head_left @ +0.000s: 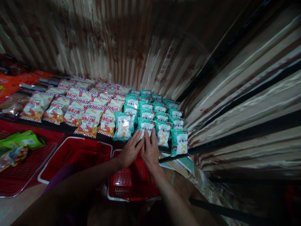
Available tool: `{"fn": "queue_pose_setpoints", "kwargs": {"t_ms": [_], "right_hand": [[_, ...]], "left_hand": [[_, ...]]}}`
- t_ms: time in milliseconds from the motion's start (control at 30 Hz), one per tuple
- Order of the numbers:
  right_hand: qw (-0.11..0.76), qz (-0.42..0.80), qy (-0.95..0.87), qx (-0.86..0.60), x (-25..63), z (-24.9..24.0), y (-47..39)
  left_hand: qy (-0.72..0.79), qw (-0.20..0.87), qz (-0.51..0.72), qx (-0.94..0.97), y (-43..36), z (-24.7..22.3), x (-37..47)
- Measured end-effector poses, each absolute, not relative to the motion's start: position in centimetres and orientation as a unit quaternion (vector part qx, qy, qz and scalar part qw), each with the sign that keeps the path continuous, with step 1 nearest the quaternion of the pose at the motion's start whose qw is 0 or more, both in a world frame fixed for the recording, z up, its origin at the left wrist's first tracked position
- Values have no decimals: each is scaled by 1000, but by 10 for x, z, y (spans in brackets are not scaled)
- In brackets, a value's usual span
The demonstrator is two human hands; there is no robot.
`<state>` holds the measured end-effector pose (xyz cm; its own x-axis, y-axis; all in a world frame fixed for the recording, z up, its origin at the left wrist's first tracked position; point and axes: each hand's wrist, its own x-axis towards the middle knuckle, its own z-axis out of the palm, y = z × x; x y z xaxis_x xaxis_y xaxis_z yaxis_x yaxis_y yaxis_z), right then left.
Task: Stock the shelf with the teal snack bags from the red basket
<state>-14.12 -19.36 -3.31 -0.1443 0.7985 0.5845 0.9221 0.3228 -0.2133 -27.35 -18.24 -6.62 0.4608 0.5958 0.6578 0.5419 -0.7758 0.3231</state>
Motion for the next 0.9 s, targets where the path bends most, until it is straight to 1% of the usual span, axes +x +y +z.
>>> {"fn": "queue_pose_setpoints", "kwargs": {"t_ms": [167, 367, 667, 900], "right_hand": [[322, -104, -747, -572, -143, -31, -194], [302, -97, -752, -578, -144, -33, -195], [300, -115, -745, -585, -141, -36, -192], [314, -123, -744, -577, -144, -35, -200]], "left_hand": [[333, 37, 398, 854, -185, -65, -273], [322, 46, 392, 860, -188, -62, -273], [323, 56, 384, 863, -190, -61, -274], [324, 49, 387, 862, -191, -59, -281]]}}
